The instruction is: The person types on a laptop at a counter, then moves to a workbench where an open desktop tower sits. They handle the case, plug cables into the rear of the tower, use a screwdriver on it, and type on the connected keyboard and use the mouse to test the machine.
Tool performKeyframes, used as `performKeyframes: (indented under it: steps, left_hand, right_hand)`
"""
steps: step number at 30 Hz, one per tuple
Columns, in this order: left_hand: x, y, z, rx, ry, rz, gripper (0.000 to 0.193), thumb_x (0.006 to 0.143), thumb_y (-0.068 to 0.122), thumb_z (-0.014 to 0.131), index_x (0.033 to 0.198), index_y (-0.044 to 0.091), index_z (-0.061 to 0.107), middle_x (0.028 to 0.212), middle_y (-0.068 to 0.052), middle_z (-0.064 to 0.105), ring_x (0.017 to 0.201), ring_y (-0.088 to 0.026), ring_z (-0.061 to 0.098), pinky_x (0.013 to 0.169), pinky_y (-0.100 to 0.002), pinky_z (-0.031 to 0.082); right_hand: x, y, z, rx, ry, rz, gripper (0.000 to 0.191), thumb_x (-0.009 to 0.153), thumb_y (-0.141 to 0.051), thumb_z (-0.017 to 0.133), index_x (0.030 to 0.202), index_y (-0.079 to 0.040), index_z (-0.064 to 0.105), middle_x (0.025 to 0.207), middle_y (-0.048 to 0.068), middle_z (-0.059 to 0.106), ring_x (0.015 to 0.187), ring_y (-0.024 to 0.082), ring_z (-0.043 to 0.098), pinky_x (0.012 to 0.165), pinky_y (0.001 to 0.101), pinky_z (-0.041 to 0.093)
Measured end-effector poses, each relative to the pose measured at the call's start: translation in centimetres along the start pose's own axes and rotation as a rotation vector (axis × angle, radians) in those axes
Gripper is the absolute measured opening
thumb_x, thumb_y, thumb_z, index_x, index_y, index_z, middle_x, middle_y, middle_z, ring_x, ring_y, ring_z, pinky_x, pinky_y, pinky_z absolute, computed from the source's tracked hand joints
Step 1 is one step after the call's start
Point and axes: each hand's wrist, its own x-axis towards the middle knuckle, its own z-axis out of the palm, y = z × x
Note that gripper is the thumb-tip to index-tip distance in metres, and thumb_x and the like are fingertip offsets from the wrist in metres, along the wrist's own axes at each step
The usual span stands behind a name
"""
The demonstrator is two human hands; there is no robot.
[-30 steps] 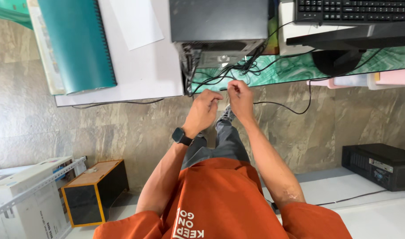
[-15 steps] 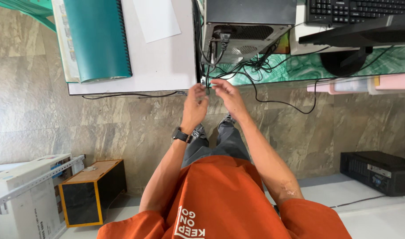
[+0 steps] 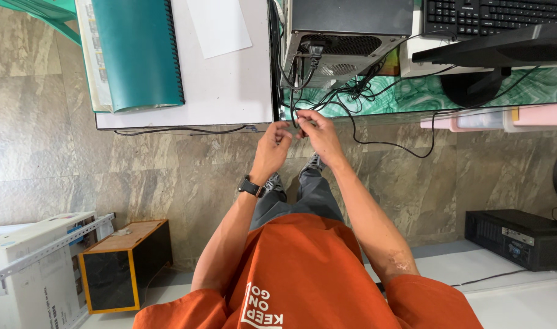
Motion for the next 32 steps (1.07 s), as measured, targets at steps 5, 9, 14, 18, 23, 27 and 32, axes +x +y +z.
performKeyframes:
  steps: [5, 9, 14, 18, 23, 27, 32]
  left_hand:
    - [0.8, -0.2, 0.1, -0.084, 0.048, 0.067, 0.034, 0.098, 0.014, 0.06, 0.129, 0.001, 0.061, 0.101, -0.004, 0.066, 0.08, -0.011, 0.063, 0.073, -0.028, 0.053]
    - [2.5, 0.0, -0.1, -0.078, 0.093, 0.016, 0.026, 0.104, 0.02, 0.059, 0.119, 0.001, 0.068, 0.09, -0.001, 0.07, 0.081, -0.007, 0.063, 0.072, -0.026, 0.052]
    - [5.7, 1.6, -0.8, -0.074, 0.155, 0.003, 0.028, 0.102, 0.025, 0.061, 0.107, -0.001, 0.072, 0.081, 0.0, 0.069, 0.074, -0.006, 0.058, 0.067, -0.025, 0.049]
    - [7.7, 3.2, -0.9, -0.013, 0.131, -0.107, 0.032, 0.1, 0.028, 0.064, 0.098, -0.002, 0.074, 0.072, -0.001, 0.066, 0.066, -0.008, 0.052, 0.059, -0.029, 0.045]
    - [8.8, 4.3, -1.0, 0.114, 0.072, -0.092, 0.03, 0.099, 0.026, 0.062, 0.097, -0.002, 0.072, 0.069, -0.007, 0.065, 0.06, -0.012, 0.053, 0.056, -0.033, 0.045]
    - [9.4, 4.4, -1.3, 0.276, 0.097, 0.04, 0.026, 0.099, 0.022, 0.061, 0.098, -0.001, 0.072, 0.075, -0.017, 0.07, 0.068, -0.029, 0.065, 0.063, -0.038, 0.049]
    - [9.7, 3.9, -1.1, 0.459, 0.081, 0.184, 0.022, 0.101, 0.021, 0.058, 0.105, 0.002, 0.069, 0.093, -0.024, 0.072, 0.092, -0.045, 0.067, 0.077, -0.052, 0.051]
  right_hand:
    - [0.7, -0.3, -0.4, 0.089, 0.009, 0.033, 0.022, 0.101, -0.012, 0.062, 0.116, 0.003, 0.07, 0.082, 0.004, 0.066, 0.061, 0.01, 0.057, 0.057, 0.0259, 0.046]
    - [0.8, 0.1, -0.1, 0.06, -0.022, 0.031, 0.018, 0.1, -0.009, 0.064, 0.112, 0.004, 0.069, 0.082, 0.002, 0.066, 0.067, 0.009, 0.06, 0.063, 0.0253, 0.051]
    - [1.0, 0.1, 0.0, 0.083, -0.054, 0.077, 0.016, 0.102, -0.011, 0.063, 0.103, 0.004, 0.068, 0.08, 0.003, 0.064, 0.067, 0.01, 0.058, 0.063, 0.026, 0.05]
    - [1.8, -0.6, 1.0, -0.023, 0.049, 0.128, 0.019, 0.102, -0.018, 0.064, 0.1, 0.0, 0.067, 0.071, 0.005, 0.059, 0.062, 0.012, 0.057, 0.059, 0.0301, 0.047]
    - [2.4, -3.0, 0.9, -0.53, 0.385, -0.414, 0.011, 0.101, -0.013, 0.065, 0.104, -0.003, 0.068, 0.097, 0.009, 0.071, 0.089, 0.02, 0.067, 0.084, 0.0354, 0.053]
    - [0.7, -5.7, -0.3, -0.726, 0.562, -0.892, 0.044, 0.103, -0.005, 0.065, 0.145, -0.005, 0.052, 0.152, 0.019, 0.041, 0.14, 0.036, 0.039, 0.113, 0.0448, 0.041]
    - [0.9, -9.0, -0.6, -1.218, 0.558, -0.962, 0.066, 0.104, 0.0, 0.062, 0.164, -0.007, 0.034, 0.171, 0.01, 0.023, 0.16, 0.038, 0.01, 0.126, 0.0541, 0.014]
